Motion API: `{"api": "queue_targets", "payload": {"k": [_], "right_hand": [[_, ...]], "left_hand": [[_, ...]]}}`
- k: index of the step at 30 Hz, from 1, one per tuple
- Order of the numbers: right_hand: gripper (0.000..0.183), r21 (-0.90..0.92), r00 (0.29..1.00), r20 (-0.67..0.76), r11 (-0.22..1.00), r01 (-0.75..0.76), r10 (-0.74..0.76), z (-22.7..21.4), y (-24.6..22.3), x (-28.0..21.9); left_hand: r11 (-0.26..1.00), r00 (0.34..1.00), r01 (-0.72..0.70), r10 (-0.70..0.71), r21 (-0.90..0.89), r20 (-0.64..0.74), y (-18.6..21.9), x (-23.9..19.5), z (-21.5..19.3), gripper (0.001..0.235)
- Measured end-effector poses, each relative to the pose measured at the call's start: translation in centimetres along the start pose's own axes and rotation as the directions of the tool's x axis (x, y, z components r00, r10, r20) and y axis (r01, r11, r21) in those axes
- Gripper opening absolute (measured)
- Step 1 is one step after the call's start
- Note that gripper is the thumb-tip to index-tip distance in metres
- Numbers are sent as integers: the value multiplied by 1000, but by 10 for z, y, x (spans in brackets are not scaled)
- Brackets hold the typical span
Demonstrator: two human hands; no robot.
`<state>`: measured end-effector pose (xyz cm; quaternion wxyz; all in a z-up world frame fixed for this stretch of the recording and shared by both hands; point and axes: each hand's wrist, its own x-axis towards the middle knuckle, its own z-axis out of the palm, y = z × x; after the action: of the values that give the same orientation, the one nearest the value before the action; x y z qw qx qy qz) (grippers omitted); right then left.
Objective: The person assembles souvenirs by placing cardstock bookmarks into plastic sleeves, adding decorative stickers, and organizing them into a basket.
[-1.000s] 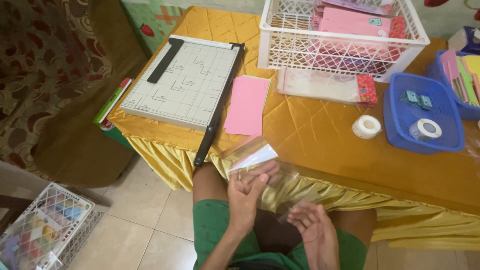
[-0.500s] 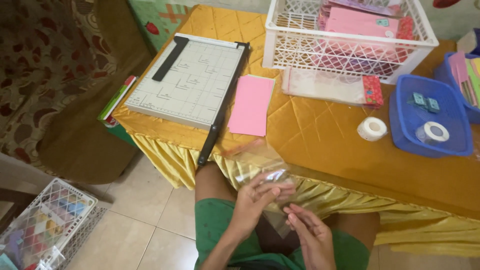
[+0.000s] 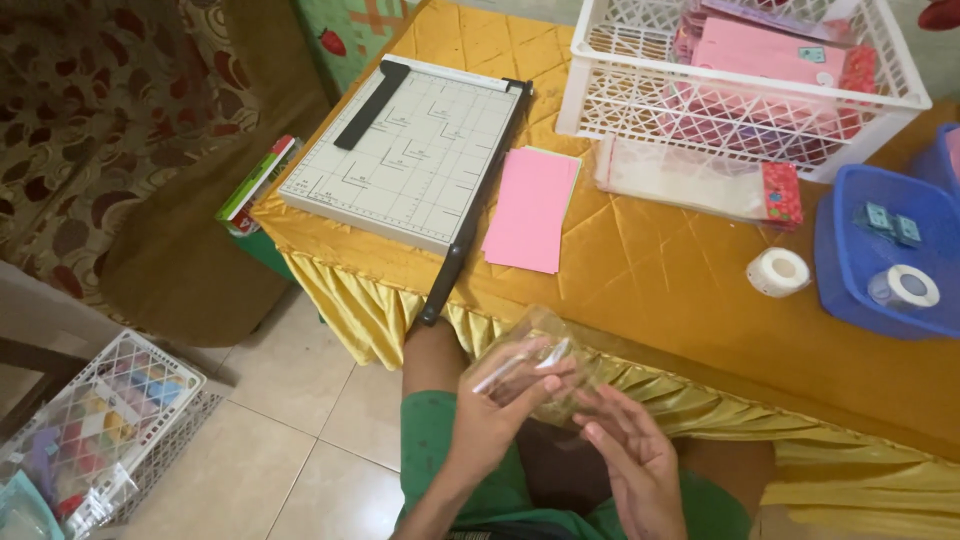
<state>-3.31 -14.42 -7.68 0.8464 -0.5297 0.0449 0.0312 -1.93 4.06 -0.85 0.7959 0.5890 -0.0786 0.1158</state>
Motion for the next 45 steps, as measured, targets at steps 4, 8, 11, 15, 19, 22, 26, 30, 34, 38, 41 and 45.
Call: {"api": "queue_targets", "payload": {"k": [4,8,11,15,19,22,26,30,34,38,41,45], "right_hand": [[59,31,1000,16,999,-22,21,1,-1,6],[63,29,998,56,999,29,-30,11,-5,3],[65,102,989,110,991,88,-99,12,-3,-1],[46,241,969,176,962,128,-172,11,-6,5],[40,191,987,151,981,27,-56,23,-33,29],[38,-347,999,42,937,36,-23,63,-73,65],[56,-906,982,5,414,85,-191,87,-64,156],[71,-971,976,49,219,97,-214,103,-54,194],[57,-936,985,-5,347,55,-170,100,-48,201],[58,-851,994,-77,524,-25,-77,99,-55,199],[43,-818,992,-122,569,-87,-25,101,-64,195],[38,-835,988,-153,535,-131,3,93,-63,203]], "left_hand": [[996,999,-32,36,-88,40,8,3,-10,45],[976,992,21,6,-217,127,9,2,-14,55],[975,994,-22,45,-219,100,-1,0,-16,58],[987,996,-9,22,-158,82,2,-3,-16,58],[990,998,19,-10,-137,62,8,-3,-21,58],[986,1000,22,-20,-167,12,18,-2,-26,60],[989,997,-51,44,-141,-56,29,2,-24,56],[995,996,-13,4,-102,-90,18,1,-31,54],[998,990,-34,27,-49,-140,19,1,-38,54],[998,990,-21,14,-51,-137,15,-2,-41,58],[990,996,-49,38,-133,-82,13,-5,-35,58],[989,992,-113,107,-96,-61,31,-6,-35,46]]}}
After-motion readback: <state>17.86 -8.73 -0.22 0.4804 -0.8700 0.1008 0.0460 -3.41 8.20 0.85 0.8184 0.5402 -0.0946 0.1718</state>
